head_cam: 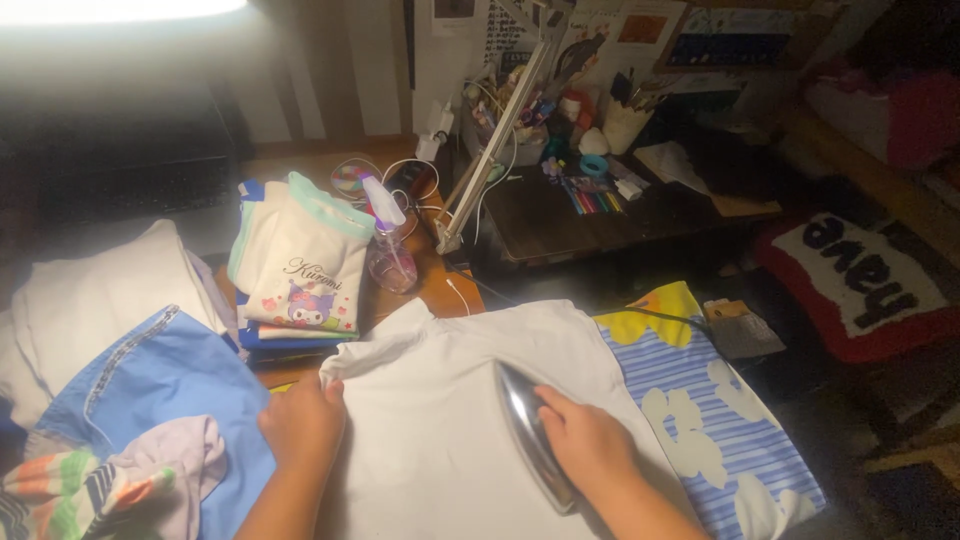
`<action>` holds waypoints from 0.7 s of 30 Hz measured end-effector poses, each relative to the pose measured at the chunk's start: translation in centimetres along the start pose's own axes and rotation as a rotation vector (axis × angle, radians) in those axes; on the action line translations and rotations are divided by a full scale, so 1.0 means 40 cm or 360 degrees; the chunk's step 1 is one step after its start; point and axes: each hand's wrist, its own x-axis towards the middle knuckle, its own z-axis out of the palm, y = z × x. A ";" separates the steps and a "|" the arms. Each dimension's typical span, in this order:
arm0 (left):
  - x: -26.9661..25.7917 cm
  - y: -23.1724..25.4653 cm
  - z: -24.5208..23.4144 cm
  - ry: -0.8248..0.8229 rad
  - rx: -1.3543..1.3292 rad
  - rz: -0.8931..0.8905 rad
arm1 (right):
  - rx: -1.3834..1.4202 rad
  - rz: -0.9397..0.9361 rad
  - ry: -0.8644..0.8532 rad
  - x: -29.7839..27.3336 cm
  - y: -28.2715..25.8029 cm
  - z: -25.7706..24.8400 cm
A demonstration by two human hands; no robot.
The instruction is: Ironing and folding a white polo shirt on an ironing board.
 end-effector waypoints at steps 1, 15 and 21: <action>-0.002 0.000 -0.003 -0.0001 0.0005 -0.0006 | 0.0002 -0.0004 -0.0006 0.015 0.039 -0.013; 0.019 -0.087 -0.134 -0.0682 0.0248 0.0291 | 0.0098 0.0314 -0.0255 -0.068 0.214 -0.109; 0.041 -0.153 -0.125 -0.0699 0.0212 0.0463 | -0.0074 0.0199 -0.0315 -0.058 -0.009 -0.089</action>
